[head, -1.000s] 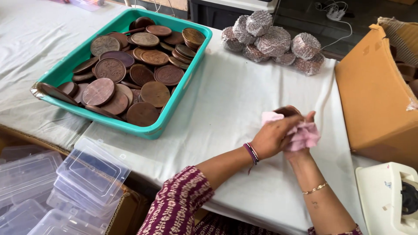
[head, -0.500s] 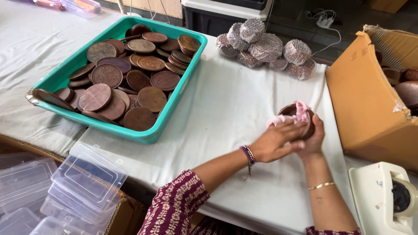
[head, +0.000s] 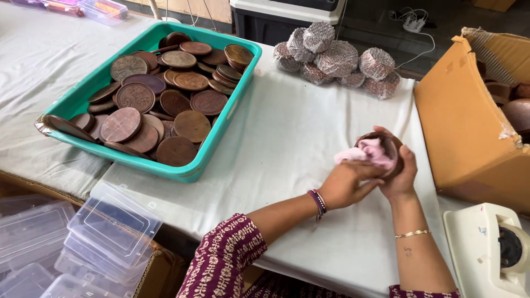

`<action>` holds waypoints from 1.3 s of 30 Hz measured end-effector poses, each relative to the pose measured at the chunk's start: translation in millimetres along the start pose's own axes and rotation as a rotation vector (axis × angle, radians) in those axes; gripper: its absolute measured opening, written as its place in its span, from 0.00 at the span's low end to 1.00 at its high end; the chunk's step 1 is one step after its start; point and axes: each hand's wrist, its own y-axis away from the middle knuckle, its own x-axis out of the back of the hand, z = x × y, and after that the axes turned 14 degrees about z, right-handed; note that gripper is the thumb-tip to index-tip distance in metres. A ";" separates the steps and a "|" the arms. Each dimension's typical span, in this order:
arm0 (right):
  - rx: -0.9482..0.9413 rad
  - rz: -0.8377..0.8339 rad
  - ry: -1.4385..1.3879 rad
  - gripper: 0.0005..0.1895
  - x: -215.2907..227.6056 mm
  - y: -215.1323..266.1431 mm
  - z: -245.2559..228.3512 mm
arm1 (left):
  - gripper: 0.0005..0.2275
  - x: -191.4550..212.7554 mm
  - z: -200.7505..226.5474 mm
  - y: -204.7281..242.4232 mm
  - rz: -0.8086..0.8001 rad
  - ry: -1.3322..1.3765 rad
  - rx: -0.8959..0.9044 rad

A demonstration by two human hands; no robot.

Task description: The recorder is wrapping wooden bowls in bubble wrap and cleaning them.

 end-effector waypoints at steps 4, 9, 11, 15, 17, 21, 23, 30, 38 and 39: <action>-0.412 -0.145 -0.208 0.47 12.6 -2.0 2.4 | 0.26 20.5 -17.3 -15.5 0.272 -0.157 -0.674; -0.277 -0.045 -0.027 0.48 -3.1 0.5 7.1 | 0.33 38.9 -10.4 -18.7 0.336 -0.233 -0.511; -0.202 -0.020 0.036 0.48 -1.6 1.7 7.9 | 0.34 31.7 -5.7 -14.2 0.312 -0.258 -0.424; -0.059 -0.051 0.015 0.46 -10.5 5.1 2.1 | 0.20 21.2 4.6 -5.7 0.337 -0.289 -0.416; -0.044 -0.049 0.006 0.45 -14.5 4.7 3.5 | 0.14 25.4 7.7 -6.4 0.297 -0.286 -0.383; -0.190 0.041 0.076 0.45 -8.2 -1.1 19.7 | 0.09 30.0 -4.1 -13.6 0.268 -0.076 -0.283; -0.236 0.095 0.089 0.44 -8.0 -1.7 23.5 | 0.10 33.0 -7.3 -17.9 0.246 -0.019 -0.256; -0.288 0.085 0.032 0.44 -18.7 3.7 21.8 | 0.16 43.0 -13.1 -30.4 0.549 0.664 0.284; -0.260 -0.054 -0.118 0.46 -9.1 0.7 2.7 | 0.35 30.1 4.1 -9.4 0.427 -0.088 -0.542; -0.240 -0.050 -0.046 0.45 -13.5 0.6 3.8 | 0.33 24.5 -4.2 -12.0 0.387 -0.286 -0.463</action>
